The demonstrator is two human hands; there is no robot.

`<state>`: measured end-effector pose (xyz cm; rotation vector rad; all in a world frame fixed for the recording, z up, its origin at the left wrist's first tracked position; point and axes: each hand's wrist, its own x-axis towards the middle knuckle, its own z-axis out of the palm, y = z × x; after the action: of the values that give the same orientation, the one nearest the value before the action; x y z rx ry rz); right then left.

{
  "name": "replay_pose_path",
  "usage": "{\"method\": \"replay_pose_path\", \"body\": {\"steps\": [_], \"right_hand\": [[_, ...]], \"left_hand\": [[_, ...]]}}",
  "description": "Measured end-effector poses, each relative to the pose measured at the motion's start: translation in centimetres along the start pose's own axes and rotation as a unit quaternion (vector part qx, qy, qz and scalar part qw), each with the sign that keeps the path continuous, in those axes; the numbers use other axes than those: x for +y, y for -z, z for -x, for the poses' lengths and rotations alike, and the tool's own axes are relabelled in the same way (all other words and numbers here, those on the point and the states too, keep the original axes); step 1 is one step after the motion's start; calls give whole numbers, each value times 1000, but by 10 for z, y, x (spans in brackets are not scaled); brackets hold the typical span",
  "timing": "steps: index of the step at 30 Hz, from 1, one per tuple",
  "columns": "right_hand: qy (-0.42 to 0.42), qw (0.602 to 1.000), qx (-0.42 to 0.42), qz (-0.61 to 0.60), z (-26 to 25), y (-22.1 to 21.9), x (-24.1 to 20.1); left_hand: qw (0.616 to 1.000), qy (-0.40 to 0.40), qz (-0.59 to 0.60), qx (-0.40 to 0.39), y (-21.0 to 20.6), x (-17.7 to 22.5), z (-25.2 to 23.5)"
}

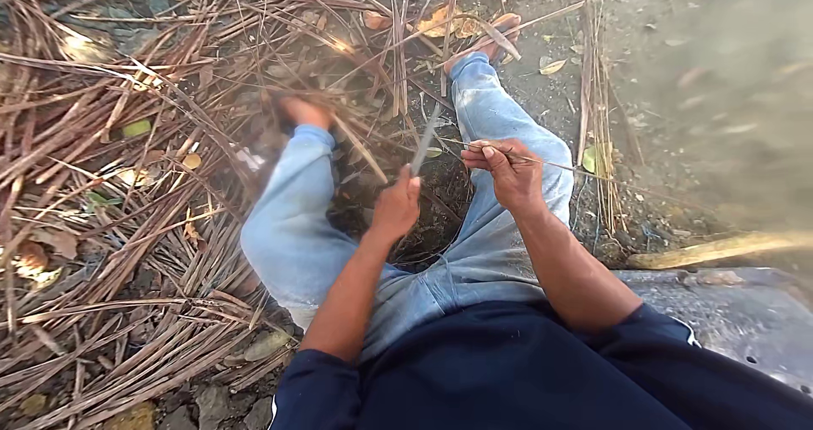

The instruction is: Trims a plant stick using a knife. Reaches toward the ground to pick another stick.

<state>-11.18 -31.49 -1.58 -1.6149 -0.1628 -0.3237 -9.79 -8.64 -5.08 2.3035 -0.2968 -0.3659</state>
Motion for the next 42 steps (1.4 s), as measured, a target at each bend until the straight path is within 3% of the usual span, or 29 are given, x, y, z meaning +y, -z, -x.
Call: {"method": "replay_pose_path", "body": {"steps": [2, 6, 9, 12, 14, 16, 20, 23, 27, 31, 34, 38, 42], "right_hand": [[3, 1000, -11, -1, -1, 1, 0], [6, 999, -13, -42, -1, 6, 2], [-4, 996, -5, -87, -3, 6, 4], [-9, 992, 5, -122, -3, 8, -3], [-16, 993, 10, -115, -6, 6, -4], [-37, 992, 20, -120, -4, 1, -4], [-68, 984, 54, -153, -2, 3, -7], [-110, 975, 74, -180, -2, -5, -7], [-142, 962, 108, -207, -5, -3, -11], [-199, 943, 132, -230, -5, -14, -10], [-218, 931, 157, -247, -7, -9, -11], [-254, 914, 169, -267, -9, -16, -13], [-267, 900, 195, -284, -16, -13, -15]], "left_hand": [[999, -33, 11, -15, 2, 8, 5], [998, 23, 48, -32, 1, -5, -1], [999, -12, 42, -12, 3, 0, 3], [997, 53, 60, -7, 3, -15, -4], [999, 5, 46, 4, -1, -4, -1], [998, -37, 39, 13, -1, 5, 3], [998, 50, 41, -7, -1, -7, -4], [999, -28, 22, 17, -2, 9, 4], [999, 50, 8, 14, 0, -11, -4], [999, -33, -18, 26, -5, 6, 6], [999, 45, -7, 25, 0, -12, -4], [998, -37, -20, 41, -6, 1, 3], [999, 21, -2, 45, -4, -12, -4]]}}
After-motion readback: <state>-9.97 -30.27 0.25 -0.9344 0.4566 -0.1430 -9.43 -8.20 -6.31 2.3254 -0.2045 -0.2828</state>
